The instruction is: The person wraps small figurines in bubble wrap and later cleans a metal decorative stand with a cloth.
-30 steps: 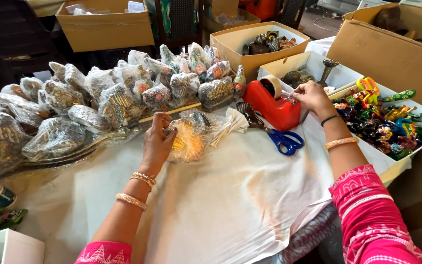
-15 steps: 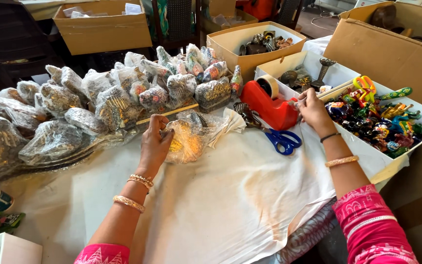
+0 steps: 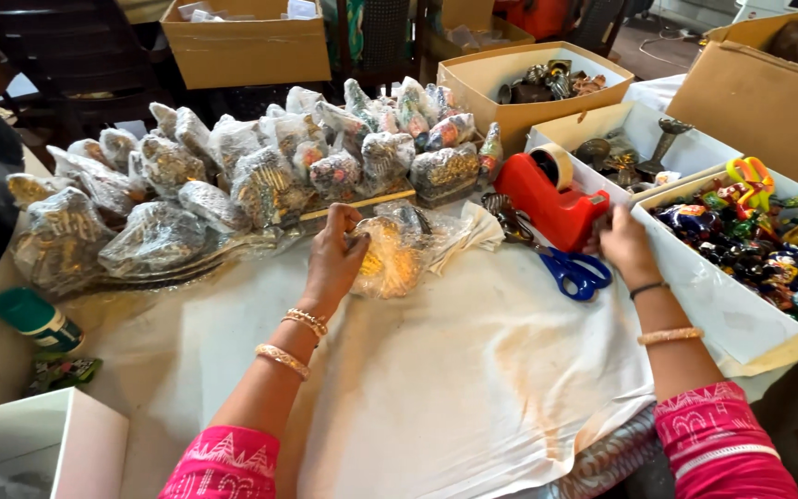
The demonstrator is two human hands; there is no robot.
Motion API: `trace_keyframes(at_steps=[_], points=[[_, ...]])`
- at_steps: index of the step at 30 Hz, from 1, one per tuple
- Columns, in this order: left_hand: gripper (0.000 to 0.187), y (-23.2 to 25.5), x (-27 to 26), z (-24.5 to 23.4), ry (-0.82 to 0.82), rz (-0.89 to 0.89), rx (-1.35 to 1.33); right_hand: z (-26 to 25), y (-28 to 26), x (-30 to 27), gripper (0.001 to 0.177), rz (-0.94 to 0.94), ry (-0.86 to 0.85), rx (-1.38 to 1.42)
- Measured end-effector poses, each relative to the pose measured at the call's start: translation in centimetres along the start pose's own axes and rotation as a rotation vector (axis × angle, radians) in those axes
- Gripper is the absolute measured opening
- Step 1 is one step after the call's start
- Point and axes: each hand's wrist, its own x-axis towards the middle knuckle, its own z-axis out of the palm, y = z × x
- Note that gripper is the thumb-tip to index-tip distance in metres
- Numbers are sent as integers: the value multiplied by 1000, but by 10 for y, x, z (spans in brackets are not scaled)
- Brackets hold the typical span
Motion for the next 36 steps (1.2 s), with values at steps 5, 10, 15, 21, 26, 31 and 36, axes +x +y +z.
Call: trace_keyframes(at_steps=[5, 10, 15, 21, 26, 31, 36], points=[[38, -1, -1, 1, 6, 22, 7, -13, -26, -37, 15, -230, 106, -230], [38, 5, -1, -1, -1, -32, 10, -14, -162, -85, 16, -459, 13, 67], [37, 4, -1, -1, 16, 23, 52, 36, -271, -119, 16, -864, -422, 200], [37, 0, -1, 1, 44, 107, 46, 98, -332, -124, 16, -980, -543, 172], [36, 9, -2, -3, 18, 29, 60, 126, -326, -116, 16, -1006, -535, 97], [36, 5, -2, -2, -3, 35, 93, 129, -325, -122, 14, -1035, -459, 116], [37, 6, -1, -3, -15, 60, 80, 136, -320, -121, 13, -1087, -377, 125]])
